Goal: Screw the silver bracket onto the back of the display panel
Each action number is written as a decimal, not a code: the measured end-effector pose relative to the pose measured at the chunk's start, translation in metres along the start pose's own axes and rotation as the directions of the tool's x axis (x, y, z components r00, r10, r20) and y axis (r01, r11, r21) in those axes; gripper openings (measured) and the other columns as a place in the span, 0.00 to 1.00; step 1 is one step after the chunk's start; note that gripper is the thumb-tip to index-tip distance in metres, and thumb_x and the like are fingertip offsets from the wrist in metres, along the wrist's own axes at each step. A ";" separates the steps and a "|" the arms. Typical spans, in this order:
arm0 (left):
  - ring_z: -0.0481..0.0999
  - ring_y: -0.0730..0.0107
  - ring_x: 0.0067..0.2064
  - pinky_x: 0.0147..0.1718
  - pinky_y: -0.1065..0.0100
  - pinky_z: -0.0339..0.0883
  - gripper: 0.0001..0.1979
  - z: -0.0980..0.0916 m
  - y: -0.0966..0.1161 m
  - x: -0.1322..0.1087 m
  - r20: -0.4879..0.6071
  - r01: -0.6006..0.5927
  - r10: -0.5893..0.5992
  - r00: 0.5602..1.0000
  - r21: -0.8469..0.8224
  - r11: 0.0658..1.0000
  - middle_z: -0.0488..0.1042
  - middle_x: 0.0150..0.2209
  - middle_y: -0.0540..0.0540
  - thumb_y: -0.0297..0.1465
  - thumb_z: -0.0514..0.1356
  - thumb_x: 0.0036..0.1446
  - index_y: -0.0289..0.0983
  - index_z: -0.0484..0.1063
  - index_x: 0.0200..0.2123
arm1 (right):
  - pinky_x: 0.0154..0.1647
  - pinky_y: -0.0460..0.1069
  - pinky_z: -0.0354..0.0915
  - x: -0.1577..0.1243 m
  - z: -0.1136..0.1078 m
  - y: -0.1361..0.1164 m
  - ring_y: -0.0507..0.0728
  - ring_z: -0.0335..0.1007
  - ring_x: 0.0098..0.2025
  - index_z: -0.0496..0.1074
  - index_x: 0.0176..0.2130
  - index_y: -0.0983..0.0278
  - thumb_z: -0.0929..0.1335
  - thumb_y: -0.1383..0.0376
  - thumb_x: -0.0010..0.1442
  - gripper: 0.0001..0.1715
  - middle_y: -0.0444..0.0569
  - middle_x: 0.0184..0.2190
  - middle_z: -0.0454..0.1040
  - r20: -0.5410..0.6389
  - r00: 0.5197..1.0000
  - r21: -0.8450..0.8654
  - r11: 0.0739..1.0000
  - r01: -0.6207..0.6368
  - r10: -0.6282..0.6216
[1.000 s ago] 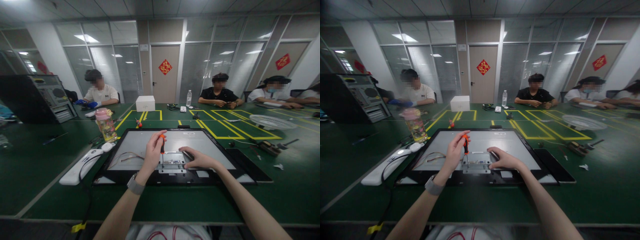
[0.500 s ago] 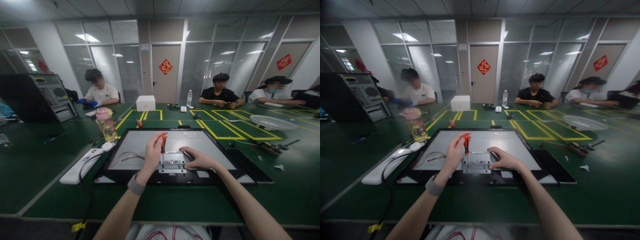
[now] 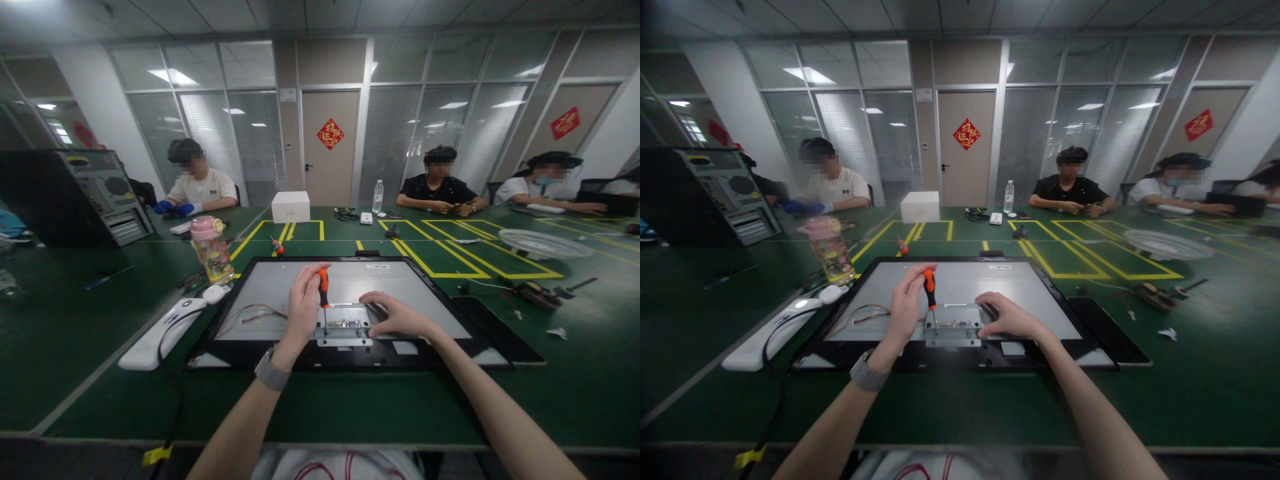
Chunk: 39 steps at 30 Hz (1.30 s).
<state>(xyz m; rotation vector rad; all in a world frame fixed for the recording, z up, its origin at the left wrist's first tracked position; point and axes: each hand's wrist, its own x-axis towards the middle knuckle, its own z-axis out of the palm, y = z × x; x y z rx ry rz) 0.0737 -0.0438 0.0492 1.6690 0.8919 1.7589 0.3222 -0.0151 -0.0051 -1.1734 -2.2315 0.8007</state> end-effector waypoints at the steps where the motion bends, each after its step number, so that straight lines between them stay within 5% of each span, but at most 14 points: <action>1: 0.71 0.65 0.46 0.47 0.66 0.62 0.14 0.000 -0.001 0.000 0.000 -0.001 0.001 1.000 0.011 1.000 0.74 0.42 0.45 0.28 0.51 0.61 0.38 0.77 0.41 | 0.63 0.60 0.53 0.000 0.000 0.001 0.67 0.61 0.59 0.69 0.51 0.63 0.77 0.49 0.42 0.41 0.56 0.55 0.66 -0.009 1.000 -0.005 1.000 0.006 -0.006; 12: 0.71 0.68 0.39 0.40 0.68 0.65 0.12 0.002 -0.002 0.000 0.089 -0.003 0.000 0.996 0.030 1.000 0.72 0.39 0.46 0.31 0.56 0.60 0.39 0.75 0.44 | 0.60 0.59 0.57 0.002 0.000 0.004 0.67 0.63 0.56 0.71 0.50 0.63 0.77 0.50 0.41 0.40 0.55 0.52 0.67 -0.017 0.999 -0.033 0.999 0.042 -0.042; 17: 0.71 0.70 0.36 0.39 0.69 0.67 0.09 0.004 -0.002 -0.001 0.016 -0.047 0.046 0.999 0.068 0.997 0.69 0.35 0.48 0.30 0.63 0.53 0.39 0.76 0.40 | 0.61 0.60 0.56 0.002 0.001 0.004 0.67 0.62 0.56 0.71 0.50 0.62 0.77 0.50 0.41 0.39 0.54 0.53 0.67 -0.010 0.999 -0.028 0.999 0.034 -0.035; 25: 0.72 0.66 0.43 0.42 0.68 0.66 0.12 0.000 0.004 0.000 0.006 -0.065 0.065 0.998 0.069 0.995 0.74 0.38 0.44 0.32 0.54 0.62 0.38 0.78 0.38 | 0.56 0.59 0.60 0.001 -0.001 -0.008 0.67 0.65 0.52 0.73 0.47 0.64 0.78 0.51 0.38 0.38 0.55 0.49 0.69 -0.031 0.999 -0.024 1.000 0.010 -0.011; 33: 0.73 0.70 0.34 0.35 0.70 0.67 0.12 0.003 0.001 -0.002 0.053 0.007 -0.009 0.999 0.041 0.999 0.76 0.34 0.47 0.34 0.54 0.62 0.37 0.76 0.41 | 0.60 0.59 0.57 -0.001 -0.001 -0.003 0.67 0.61 0.56 0.71 0.51 0.62 0.77 0.48 0.41 0.41 0.54 0.53 0.64 0.013 1.000 -0.054 0.998 -0.024 0.025; 39: 0.71 0.70 0.34 0.34 0.69 0.67 0.08 -0.001 0.005 -0.001 -0.103 -0.126 0.146 0.984 0.178 0.976 0.72 0.31 0.48 0.34 0.59 0.59 0.38 0.73 0.30 | 0.62 0.58 0.55 -0.001 -0.002 -0.001 0.66 0.59 0.58 0.69 0.52 0.61 0.76 0.48 0.43 0.41 0.53 0.54 0.62 0.047 0.999 -0.067 0.997 -0.023 0.027</action>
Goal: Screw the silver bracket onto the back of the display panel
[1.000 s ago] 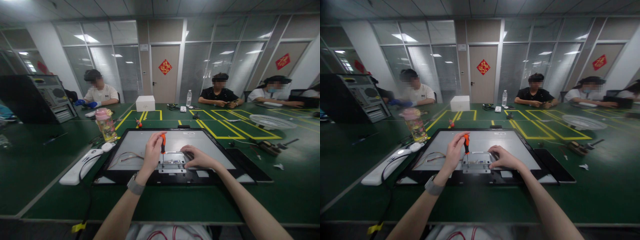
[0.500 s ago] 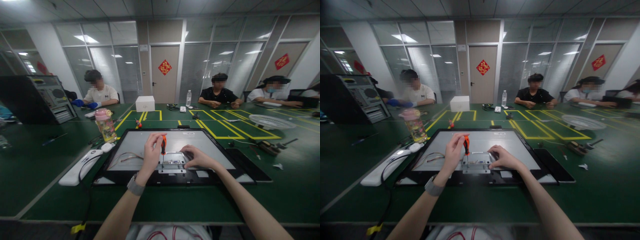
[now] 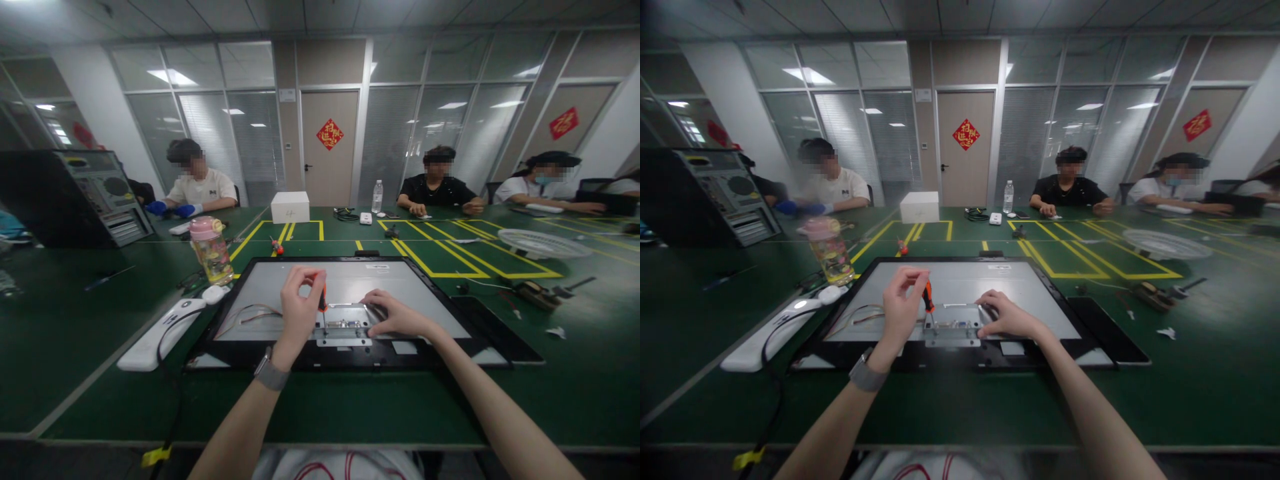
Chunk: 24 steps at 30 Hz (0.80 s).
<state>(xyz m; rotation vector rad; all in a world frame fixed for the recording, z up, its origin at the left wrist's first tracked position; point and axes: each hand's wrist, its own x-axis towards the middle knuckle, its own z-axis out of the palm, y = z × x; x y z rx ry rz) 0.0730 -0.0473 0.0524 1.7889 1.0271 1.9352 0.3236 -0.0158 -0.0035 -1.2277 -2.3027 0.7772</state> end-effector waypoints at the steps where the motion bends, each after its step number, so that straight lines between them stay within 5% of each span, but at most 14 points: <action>1: 0.71 0.70 0.33 0.34 0.69 0.66 0.08 -0.001 0.000 0.001 -0.024 -0.005 0.005 1.000 0.014 1.000 0.71 0.31 0.48 0.34 0.59 0.58 0.38 0.73 0.29 | 0.62 0.58 0.55 0.000 0.000 0.000 0.65 0.59 0.58 0.69 0.52 0.61 0.76 0.48 0.44 0.41 0.54 0.54 0.62 0.001 1.000 -0.002 1.000 0.000 0.000; 8: 0.70 0.72 0.32 0.33 0.70 0.65 0.07 -0.001 -0.006 0.003 -0.031 0.047 -0.048 0.998 -0.036 0.998 0.68 0.30 0.50 0.33 0.61 0.57 0.37 0.71 0.29 | 0.63 0.58 0.54 0.000 -0.001 -0.002 0.66 0.57 0.59 0.69 0.52 0.61 0.76 0.47 0.43 0.41 0.54 0.55 0.61 0.012 1.000 0.000 1.000 -0.017 0.017; 17: 0.75 0.69 0.36 0.37 0.68 0.67 0.15 0.001 0.000 0.000 0.193 0.160 -0.132 0.972 -0.141 0.977 0.76 0.35 0.45 0.36 0.50 0.65 0.36 0.74 0.41 | 0.63 0.60 0.54 0.000 -0.001 -0.001 0.67 0.58 0.59 0.69 0.52 0.60 0.76 0.48 0.43 0.40 0.53 0.55 0.62 0.005 1.000 0.003 1.000 -0.025 0.025; 24: 0.70 0.72 0.32 0.34 0.71 0.65 0.04 0.003 -0.001 -0.001 0.111 0.068 -0.056 0.992 -0.107 0.992 0.69 0.30 0.50 0.31 0.63 0.54 0.37 0.72 0.32 | 0.62 0.60 0.54 0.001 0.000 -0.001 0.67 0.58 0.58 0.70 0.52 0.61 0.76 0.48 0.43 0.40 0.53 0.53 0.63 -0.002 1.000 0.008 1.000 0.001 -0.001</action>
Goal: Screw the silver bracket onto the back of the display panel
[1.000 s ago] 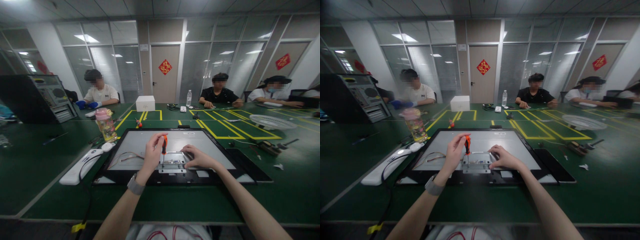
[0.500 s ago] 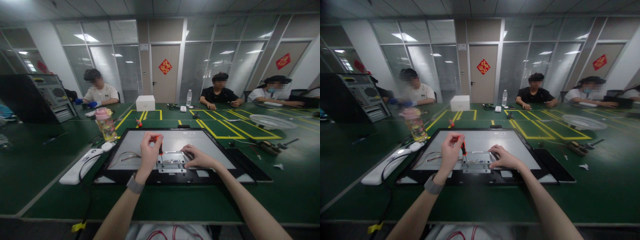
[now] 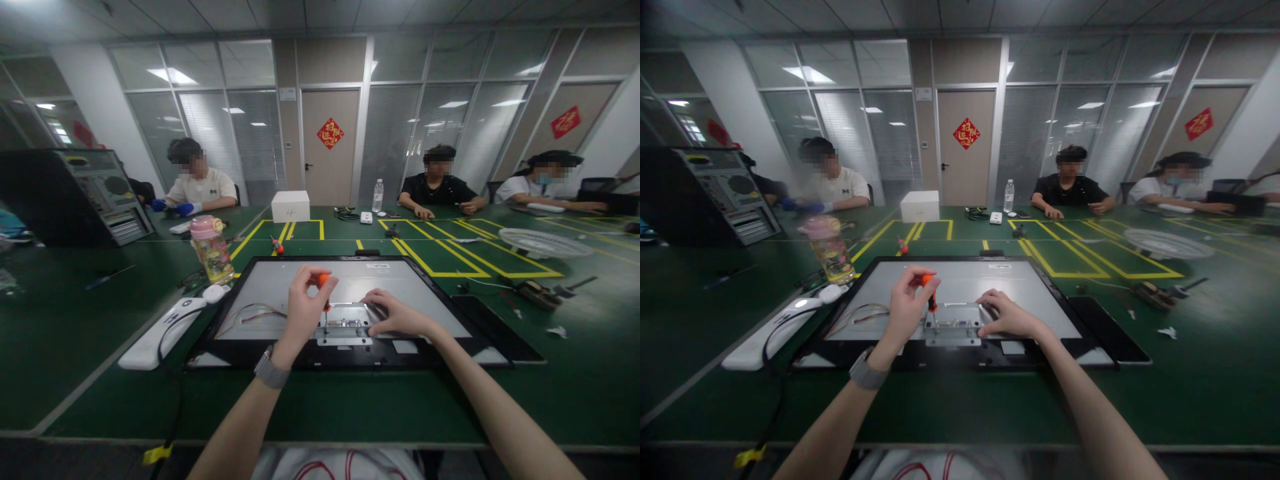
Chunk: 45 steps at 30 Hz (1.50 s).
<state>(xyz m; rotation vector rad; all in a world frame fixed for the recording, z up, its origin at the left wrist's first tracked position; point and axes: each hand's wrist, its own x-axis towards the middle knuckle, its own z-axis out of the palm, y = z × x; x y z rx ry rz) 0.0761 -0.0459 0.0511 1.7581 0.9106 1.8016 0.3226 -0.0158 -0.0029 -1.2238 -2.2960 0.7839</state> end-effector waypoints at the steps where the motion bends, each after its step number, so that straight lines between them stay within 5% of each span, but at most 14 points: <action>1: 0.69 0.73 0.31 0.34 0.71 0.65 0.05 0.000 0.000 0.000 -0.016 0.005 -0.005 1.000 -0.004 1.000 0.68 0.29 0.51 0.31 0.64 0.52 0.37 0.70 0.32 | 0.62 0.60 0.54 0.000 0.000 0.000 0.67 0.58 0.58 0.70 0.52 0.61 0.76 0.48 0.43 0.40 0.53 0.53 0.63 0.001 1.000 -0.001 1.000 -0.004 0.004; 8: 0.67 0.74 0.30 0.33 0.72 0.63 0.08 0.000 -0.003 0.001 -0.082 0.068 -0.068 0.994 -0.006 0.998 0.65 0.28 0.53 0.32 0.63 0.53 0.37 0.67 0.32 | 0.63 0.59 0.53 -0.001 -0.001 -0.002 0.67 0.58 0.58 0.69 0.52 0.61 0.76 0.48 0.43 0.41 0.53 0.55 0.61 0.012 0.999 0.013 0.999 -0.034 0.034; 19: 0.74 0.67 0.39 0.41 0.66 0.67 0.11 0.000 -0.003 -0.003 0.107 0.082 -0.078 0.991 -0.039 0.996 0.75 0.38 0.44 0.33 0.52 0.64 0.38 0.70 0.45 | 0.62 0.59 0.54 0.000 -0.001 0.001 0.66 0.59 0.58 0.69 0.52 0.60 0.76 0.48 0.43 0.39 0.53 0.54 0.62 0.008 1.000 0.004 1.000 -0.003 0.003; 25: 0.69 0.69 0.36 0.38 0.69 0.65 0.04 0.003 0.000 -0.007 -0.037 -0.124 0.128 0.991 0.087 0.988 0.67 0.34 0.48 0.32 0.61 0.57 0.39 0.74 0.33 | 0.62 0.59 0.54 -0.001 -0.001 -0.002 0.66 0.59 0.58 0.70 0.51 0.61 0.76 0.47 0.43 0.40 0.53 0.54 0.62 0.005 1.000 0.004 1.000 -0.014 0.014; 33: 0.73 0.68 0.39 0.40 0.67 0.67 0.12 0.004 -0.001 -0.007 -0.005 0.088 -0.089 0.996 -0.066 0.994 0.74 0.37 0.46 0.35 0.50 0.65 0.38 0.71 0.41 | 0.63 0.60 0.53 0.000 -0.001 -0.002 0.67 0.58 0.59 0.69 0.52 0.60 0.76 0.47 0.43 0.40 0.53 0.54 0.62 0.006 1.000 -0.007 1.000 -0.015 0.015; 40: 0.70 0.69 0.38 0.36 0.70 0.65 0.05 0.004 -0.001 -0.005 -0.113 -0.031 0.034 0.993 0.023 0.999 0.68 0.34 0.47 0.33 0.60 0.57 0.38 0.72 0.31 | 0.63 0.58 0.54 -0.001 -0.002 -0.004 0.66 0.57 0.59 0.69 0.52 0.61 0.76 0.47 0.43 0.41 0.53 0.54 0.61 0.011 1.000 -0.002 1.000 -0.021 0.021; 45: 0.72 0.69 0.39 0.39 0.69 0.66 0.07 0.002 0.000 -0.004 -0.118 0.037 -0.035 0.992 0.012 0.999 0.70 0.36 0.46 0.32 0.55 0.62 0.38 0.72 0.38 | 0.63 0.60 0.53 -0.001 -0.002 -0.004 0.67 0.57 0.59 0.69 0.52 0.60 0.76 0.47 0.43 0.41 0.53 0.54 0.62 0.011 1.000 0.001 1.000 -0.022 0.022</action>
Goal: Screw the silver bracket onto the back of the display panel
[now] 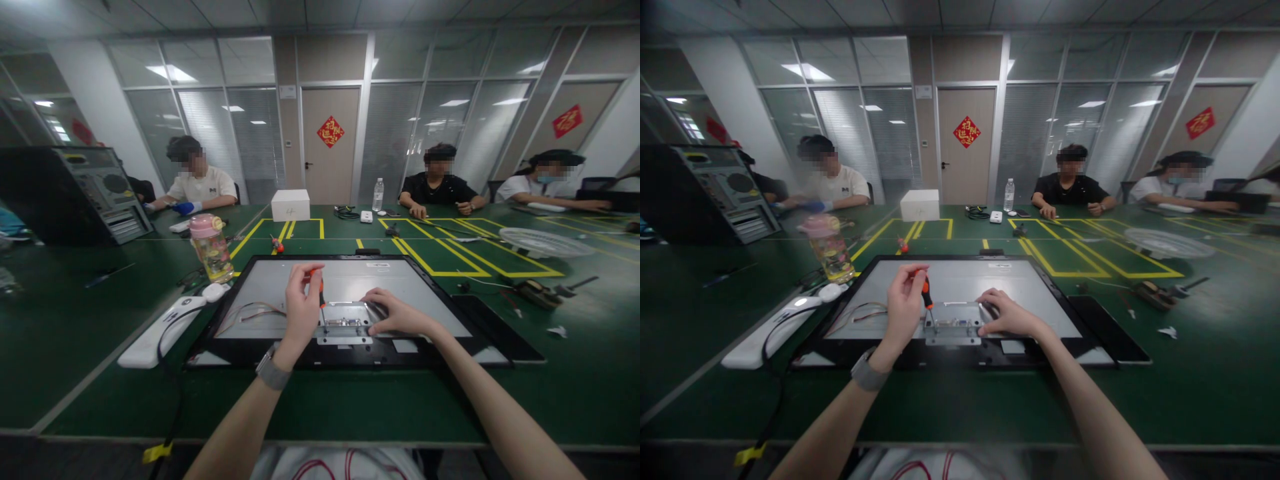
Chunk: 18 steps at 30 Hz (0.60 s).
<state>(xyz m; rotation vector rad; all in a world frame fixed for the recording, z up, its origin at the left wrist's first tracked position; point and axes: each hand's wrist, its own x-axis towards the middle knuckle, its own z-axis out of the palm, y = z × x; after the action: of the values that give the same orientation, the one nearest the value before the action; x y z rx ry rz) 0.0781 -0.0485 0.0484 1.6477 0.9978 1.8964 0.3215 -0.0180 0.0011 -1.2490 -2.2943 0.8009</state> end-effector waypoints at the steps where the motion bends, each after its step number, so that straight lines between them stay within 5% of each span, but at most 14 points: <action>1: 0.73 0.69 0.39 0.40 0.69 0.66 0.08 0.000 -0.001 0.000 0.006 0.023 -0.023 1.000 -0.017 1.000 0.72 0.37 0.46 0.32 0.54 0.63 0.38 0.72 0.39 | 0.63 0.60 0.53 0.000 0.000 0.000 0.67 0.57 0.59 0.69 0.52 0.60 0.76 0.47 0.43 0.41 0.53 0.54 0.62 -0.001 1.000 0.000 1.000 -0.001 0.001; 11: 0.74 0.67 0.43 0.44 0.67 0.66 0.12 -0.001 -0.001 -0.002 0.128 0.022 -0.014 0.992 -0.064 0.998 0.76 0.39 0.44 0.30 0.52 0.64 0.38 0.75 0.43 | 0.63 0.59 0.53 0.000 0.000 0.001 0.66 0.57 0.59 0.69 0.52 0.61 0.76 0.47 0.44 0.41 0.54 0.54 0.61 0.003 1.000 0.003 1.000 0.009 -0.009; 18: 0.69 0.71 0.35 0.38 0.70 0.66 0.04 -0.001 -0.002 0.001 0.040 -0.087 0.085 0.996 0.033 0.996 0.67 0.35 0.48 0.30 0.61 0.56 0.38 0.76 0.34 | 0.62 0.59 0.54 0.001 0.001 0.005 0.66 0.58 0.58 0.69 0.52 0.61 0.75 0.47 0.44 0.40 0.53 0.53 0.62 0.001 1.000 0.003 1.000 0.023 -0.023</action>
<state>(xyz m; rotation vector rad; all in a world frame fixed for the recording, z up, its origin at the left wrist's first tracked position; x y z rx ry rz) 0.0771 -0.0469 0.0471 1.7665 0.9637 1.9046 0.3232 -0.0158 -0.0028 -1.2187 -2.3039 0.7969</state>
